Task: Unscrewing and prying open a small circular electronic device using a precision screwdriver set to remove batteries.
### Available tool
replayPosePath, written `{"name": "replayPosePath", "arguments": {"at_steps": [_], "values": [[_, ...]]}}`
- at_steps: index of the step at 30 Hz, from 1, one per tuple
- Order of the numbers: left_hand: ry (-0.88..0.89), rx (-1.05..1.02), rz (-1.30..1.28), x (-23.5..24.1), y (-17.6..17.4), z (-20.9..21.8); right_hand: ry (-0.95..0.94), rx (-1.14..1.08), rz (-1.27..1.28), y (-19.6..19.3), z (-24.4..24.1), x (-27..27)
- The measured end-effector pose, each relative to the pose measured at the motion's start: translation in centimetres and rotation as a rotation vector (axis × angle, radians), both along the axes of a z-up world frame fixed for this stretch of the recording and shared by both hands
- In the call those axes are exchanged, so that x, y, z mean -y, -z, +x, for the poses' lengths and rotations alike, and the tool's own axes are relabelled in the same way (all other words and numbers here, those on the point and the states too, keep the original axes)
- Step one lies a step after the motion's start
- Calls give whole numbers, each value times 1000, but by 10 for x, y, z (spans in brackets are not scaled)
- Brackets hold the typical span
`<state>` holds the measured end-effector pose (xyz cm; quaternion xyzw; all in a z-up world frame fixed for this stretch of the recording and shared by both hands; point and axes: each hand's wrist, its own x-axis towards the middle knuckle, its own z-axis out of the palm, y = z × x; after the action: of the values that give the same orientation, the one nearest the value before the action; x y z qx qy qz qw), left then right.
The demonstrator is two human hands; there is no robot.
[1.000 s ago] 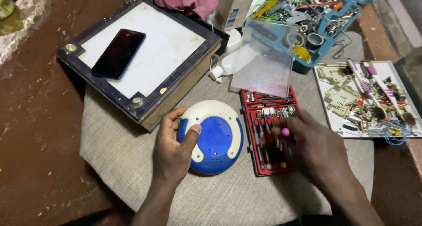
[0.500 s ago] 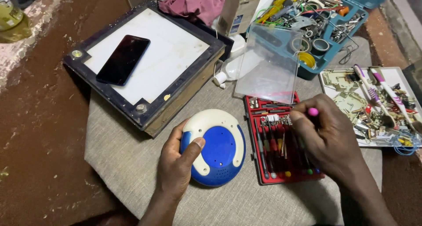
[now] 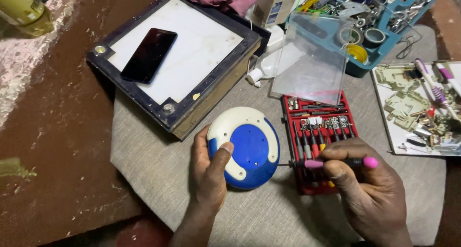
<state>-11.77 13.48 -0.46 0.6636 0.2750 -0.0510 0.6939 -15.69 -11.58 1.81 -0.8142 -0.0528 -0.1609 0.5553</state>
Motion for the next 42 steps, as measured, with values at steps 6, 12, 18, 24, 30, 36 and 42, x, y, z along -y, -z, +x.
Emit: {"name": "replayPosePath", "arguments": {"at_steps": [6,12,18,24,30,36,42], "values": [[128,53,212,3,-6,-5,-80,86,-88,0,-16,-18],[144,102,267,2,-2,-7,-50,246,-226,5,-20,-28],[142,125,308,3,-1,-9,-45,204,-208,8,-15,-34],[163,93,310,2,-3,-8,-20,187,-235,0,-14,-41],[175,60,335,1,-5,-6,-6,186,-216,6,-12,-39],[178,54,325,1,-4,-6,130,109,-128,15,-13,-46],[159,152,330,0,5,-6,165,143,-122,13,-10,-52]]}}
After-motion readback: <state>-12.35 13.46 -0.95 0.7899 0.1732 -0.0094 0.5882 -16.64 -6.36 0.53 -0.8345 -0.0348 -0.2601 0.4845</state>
